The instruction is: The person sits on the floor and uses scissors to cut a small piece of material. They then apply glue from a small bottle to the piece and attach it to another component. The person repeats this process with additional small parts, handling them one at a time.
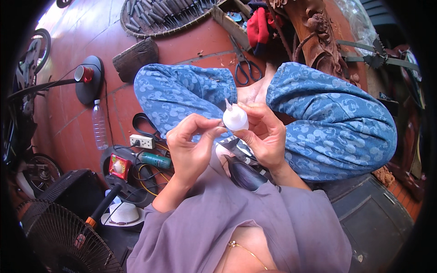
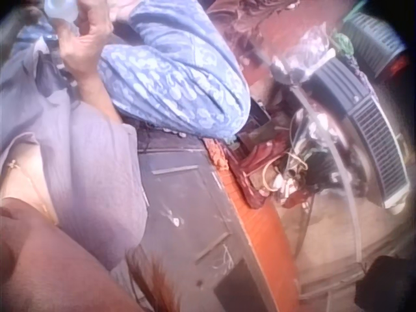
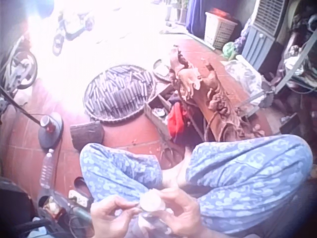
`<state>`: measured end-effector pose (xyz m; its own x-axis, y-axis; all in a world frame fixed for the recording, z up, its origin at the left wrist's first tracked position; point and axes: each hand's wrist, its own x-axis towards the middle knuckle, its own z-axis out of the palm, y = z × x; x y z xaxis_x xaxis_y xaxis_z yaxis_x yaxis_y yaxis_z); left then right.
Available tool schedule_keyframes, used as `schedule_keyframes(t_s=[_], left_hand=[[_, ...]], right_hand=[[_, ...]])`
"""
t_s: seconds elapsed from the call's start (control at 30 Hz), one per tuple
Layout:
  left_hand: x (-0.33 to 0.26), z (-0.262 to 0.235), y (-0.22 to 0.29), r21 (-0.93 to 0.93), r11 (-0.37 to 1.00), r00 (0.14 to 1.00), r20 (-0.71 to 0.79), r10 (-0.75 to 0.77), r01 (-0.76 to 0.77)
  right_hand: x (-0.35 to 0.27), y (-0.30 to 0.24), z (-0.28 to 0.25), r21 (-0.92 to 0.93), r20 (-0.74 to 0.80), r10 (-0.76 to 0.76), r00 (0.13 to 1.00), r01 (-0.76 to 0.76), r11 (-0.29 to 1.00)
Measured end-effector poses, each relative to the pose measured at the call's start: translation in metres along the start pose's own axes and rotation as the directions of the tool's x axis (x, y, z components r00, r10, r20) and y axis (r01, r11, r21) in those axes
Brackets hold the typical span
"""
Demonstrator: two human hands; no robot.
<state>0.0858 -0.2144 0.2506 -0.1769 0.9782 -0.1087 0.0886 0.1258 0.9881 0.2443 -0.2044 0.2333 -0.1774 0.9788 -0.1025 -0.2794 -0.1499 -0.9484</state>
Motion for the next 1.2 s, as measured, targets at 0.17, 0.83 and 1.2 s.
schedule_keyframes(t_s=[0.17, 0.83, 1.2], left_hand=[[0.001, -0.007, 0.001, 0.095, 0.990, 0.994, 0.033, 0.102, -0.105], [-0.004, -0.027, -0.014, -0.061, 0.993, 0.988, -0.130, 0.088, -0.097], [0.066, -0.062, -0.028, -0.427, 0.903, 0.998, 0.004, -0.057, 0.053]], right_hand=[[0.000, 0.007, 0.003, -0.071, 0.025, -0.098, 0.995, 0.100, 0.992], [0.008, 0.007, 0.035, -0.305, 0.083, -0.178, 0.981, 0.195, 0.932], [0.125, 0.035, 0.064, 0.140, -0.006, -0.040, 0.999, 0.040, 0.989]])
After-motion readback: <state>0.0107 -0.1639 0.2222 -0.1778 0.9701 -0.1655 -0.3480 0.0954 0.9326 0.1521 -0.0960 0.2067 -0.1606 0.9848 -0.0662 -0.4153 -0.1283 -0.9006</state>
